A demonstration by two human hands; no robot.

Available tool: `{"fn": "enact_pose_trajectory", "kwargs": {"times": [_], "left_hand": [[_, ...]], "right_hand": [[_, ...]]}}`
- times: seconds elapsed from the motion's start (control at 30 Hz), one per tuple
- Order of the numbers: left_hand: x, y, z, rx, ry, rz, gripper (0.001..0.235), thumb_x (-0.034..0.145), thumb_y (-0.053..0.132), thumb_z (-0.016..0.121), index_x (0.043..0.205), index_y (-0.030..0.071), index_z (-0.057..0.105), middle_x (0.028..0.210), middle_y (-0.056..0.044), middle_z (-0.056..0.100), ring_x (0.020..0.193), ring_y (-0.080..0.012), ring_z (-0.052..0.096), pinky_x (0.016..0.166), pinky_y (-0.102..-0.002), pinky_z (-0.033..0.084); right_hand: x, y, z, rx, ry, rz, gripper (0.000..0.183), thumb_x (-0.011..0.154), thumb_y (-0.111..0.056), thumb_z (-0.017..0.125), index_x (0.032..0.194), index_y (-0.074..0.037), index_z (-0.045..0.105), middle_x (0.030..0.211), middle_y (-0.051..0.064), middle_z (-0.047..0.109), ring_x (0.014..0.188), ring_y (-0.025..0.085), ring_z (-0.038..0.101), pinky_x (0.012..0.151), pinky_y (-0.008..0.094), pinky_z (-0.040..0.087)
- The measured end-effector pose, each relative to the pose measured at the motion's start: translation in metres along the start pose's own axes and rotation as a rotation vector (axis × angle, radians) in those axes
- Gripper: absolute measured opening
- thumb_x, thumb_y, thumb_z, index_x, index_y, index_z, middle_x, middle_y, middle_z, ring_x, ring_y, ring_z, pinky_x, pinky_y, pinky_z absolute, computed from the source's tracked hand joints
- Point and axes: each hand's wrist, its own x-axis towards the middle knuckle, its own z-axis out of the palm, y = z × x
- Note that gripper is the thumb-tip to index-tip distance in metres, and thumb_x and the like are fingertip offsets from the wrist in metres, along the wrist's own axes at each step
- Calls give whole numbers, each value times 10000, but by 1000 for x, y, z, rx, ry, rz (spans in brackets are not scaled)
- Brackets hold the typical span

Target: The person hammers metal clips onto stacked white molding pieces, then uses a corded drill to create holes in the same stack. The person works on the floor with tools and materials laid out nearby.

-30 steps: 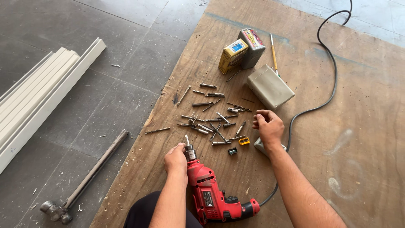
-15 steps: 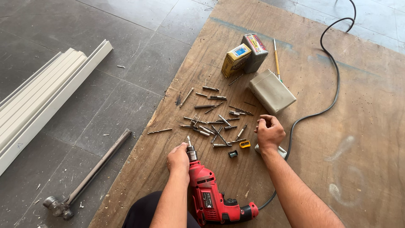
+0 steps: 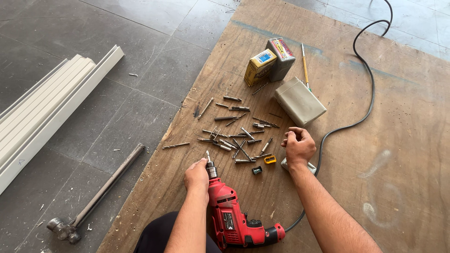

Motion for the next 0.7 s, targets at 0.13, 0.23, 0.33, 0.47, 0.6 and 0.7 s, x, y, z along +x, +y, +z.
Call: {"fn": "enact_pose_trajectory", "kwargs": {"times": [0.13,0.23,0.33,0.47,0.6,0.7], "left_hand": [[-1,0,0,-33,-16,0,271,910,276,694,1016,41,777,894,-58,739,746,-164,656,696,-352,537],[-2,0,0,-3,-8,15,281,913,284,697,1021,38,782,902,-62,749,767,-167,667,715,-343,536],[-3,2,0,92,21,24,276,920,304,691,1041,72,777,929,-46,764,812,-158,692,748,-327,535],[-4,4,-1,150,38,55,270,929,311,684,1058,93,777,950,-52,769,833,-161,703,761,-327,543],[0,3,-1,103,50,65,262,926,293,687,1062,87,774,950,-51,768,807,-152,701,741,-326,554],[4,0,-1,64,31,88,269,925,284,696,1058,63,775,939,-63,771,787,-153,690,729,-324,551]], "right_hand": [[1,2,1,-20,-3,-3,161,954,-80,579,1037,-50,714,880,63,758,677,111,729,578,259,621],[2,6,1,-33,-1,-14,159,956,-86,580,1034,-52,715,878,62,760,679,108,731,578,256,621],[4,8,2,-45,4,-26,160,955,-90,581,1030,-54,717,877,63,761,680,107,733,576,255,624],[4,9,3,-66,4,-31,158,955,-98,581,1027,-64,718,876,62,764,675,108,735,575,259,627],[4,6,2,-60,-2,-10,161,952,-98,583,1021,-68,725,871,57,769,666,110,736,583,265,625],[4,3,0,-19,-12,27,166,950,-92,580,1026,-62,725,870,64,767,671,116,734,587,269,626]]}}
